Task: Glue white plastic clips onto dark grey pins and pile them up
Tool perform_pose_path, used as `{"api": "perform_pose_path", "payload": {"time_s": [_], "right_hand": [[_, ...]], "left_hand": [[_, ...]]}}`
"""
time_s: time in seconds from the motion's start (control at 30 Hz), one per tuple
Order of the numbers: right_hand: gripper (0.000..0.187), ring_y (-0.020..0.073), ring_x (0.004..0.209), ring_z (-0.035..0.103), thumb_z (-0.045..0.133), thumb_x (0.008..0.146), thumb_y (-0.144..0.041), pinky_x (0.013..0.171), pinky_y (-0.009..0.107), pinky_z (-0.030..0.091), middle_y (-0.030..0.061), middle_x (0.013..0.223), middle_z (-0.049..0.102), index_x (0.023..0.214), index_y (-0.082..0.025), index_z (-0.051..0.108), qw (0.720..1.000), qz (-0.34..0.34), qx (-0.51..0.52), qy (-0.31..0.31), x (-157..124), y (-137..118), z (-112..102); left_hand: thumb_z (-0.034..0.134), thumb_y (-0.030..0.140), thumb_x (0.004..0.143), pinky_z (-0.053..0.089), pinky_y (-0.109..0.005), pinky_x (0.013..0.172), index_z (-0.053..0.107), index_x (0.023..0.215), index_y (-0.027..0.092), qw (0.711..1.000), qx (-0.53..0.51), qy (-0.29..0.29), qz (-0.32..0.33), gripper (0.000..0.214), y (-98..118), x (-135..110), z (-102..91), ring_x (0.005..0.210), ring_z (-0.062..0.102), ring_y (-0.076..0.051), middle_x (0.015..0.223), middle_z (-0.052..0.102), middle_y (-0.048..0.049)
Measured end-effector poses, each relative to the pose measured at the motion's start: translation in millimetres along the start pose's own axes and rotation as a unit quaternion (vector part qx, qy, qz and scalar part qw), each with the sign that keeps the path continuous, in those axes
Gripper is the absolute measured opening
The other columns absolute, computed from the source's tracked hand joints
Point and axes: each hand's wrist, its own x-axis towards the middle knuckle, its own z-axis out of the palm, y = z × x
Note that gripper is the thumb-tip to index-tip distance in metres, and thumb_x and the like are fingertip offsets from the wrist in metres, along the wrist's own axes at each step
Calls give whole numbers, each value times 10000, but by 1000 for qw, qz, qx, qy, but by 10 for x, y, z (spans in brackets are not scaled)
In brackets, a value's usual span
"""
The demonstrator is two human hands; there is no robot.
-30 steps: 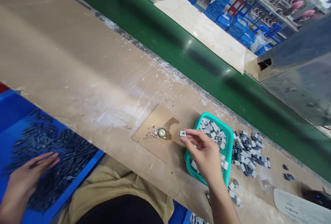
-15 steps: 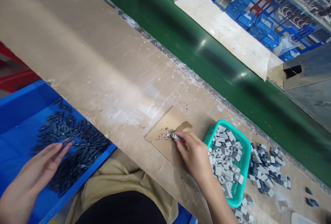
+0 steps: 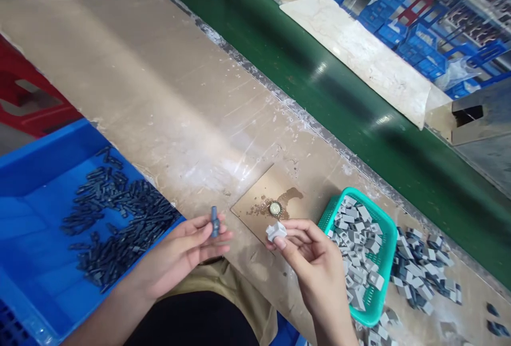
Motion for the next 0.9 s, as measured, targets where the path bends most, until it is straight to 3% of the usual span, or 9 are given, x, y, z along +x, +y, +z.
{"api": "perform_pose_path", "payload": {"time_s": [0.13, 0.33, 0.4, 0.47, 0.53, 0.67, 0.77, 0.9], "right_hand": [[193, 164, 658, 689, 766, 719, -232, 621, 211, 567, 58, 764, 716, 892, -212, 683, 1000, -9, -21, 15, -122, -27, 127], [187, 137, 665, 684, 767, 716, -218, 629, 181, 562, 42, 766, 710, 886, -209, 687, 999, 6, -34, 6, -156, -45, 185], [169, 135, 656, 679, 756, 735, -236, 629, 189, 558, 45, 753, 707, 881, -201, 680, 999, 36, -14, -16, -146, -54, 170], [156, 132, 632, 669, 753, 742, -257, 619, 199, 552, 41, 719, 698, 858, -193, 673, 997, 72, 19, -35, -142, -78, 155], [156, 125, 601, 652, 757, 738, -280, 610, 208, 545, 35, 677, 682, 819, -181, 667, 991, 109, 59, -52, -147, -120, 147], [185, 120, 594, 638, 773, 721, -296, 607, 223, 533, 27, 657, 660, 757, -163, 649, 966, 199, 134, -93, -178, -213, 170], [191, 116, 596, 635, 784, 711, -282, 605, 223, 528, 15, 646, 652, 749, -164, 639, 955, 230, 166, -82, -193, -236, 201], [161, 104, 602, 638, 765, 743, -256, 605, 205, 528, 25, 649, 667, 767, -153, 643, 944, 245, 178, -130, -194, -213, 189]], "left_hand": [[694, 198, 780, 526, -136, 723, 691, 920, 103, 1000, 9, -17, 21, 169, -120, 147, 149, 831, 645, -98, 904, 683, -86], [800, 227, 654, 564, -173, 729, 722, 774, 105, 999, 9, -4, 35, 188, -228, 200, 230, 754, 662, -114, 808, 699, -60], [809, 204, 633, 582, -193, 708, 729, 742, 127, 995, 47, 6, 84, 156, -256, 196, 233, 753, 677, -139, 792, 710, -53], [764, 127, 670, 581, -172, 700, 739, 733, 160, 974, 128, 18, 186, 76, -286, 195, 228, 757, 685, -135, 788, 719, -37], [682, 26, 720, 573, -141, 721, 741, 747, 198, 914, 229, 26, 333, 184, -320, 204, 213, 773, 689, -110, 801, 724, -8], [652, -90, 683, 610, -206, 755, 711, 817, 191, 737, 329, 6, 590, 317, -381, 256, 192, 828, 695, -132, 884, 720, 9], [673, -63, 680, 629, -234, 727, 680, 838, 121, 648, 332, -24, 685, 242, -383, 289, 201, 848, 695, -163, 892, 708, -24], [678, 10, 721, 622, -201, 751, 666, 870, 74, 556, 410, -58, 721, 162, -269, 241, 188, 926, 680, -167, 884, 703, -49]]}}
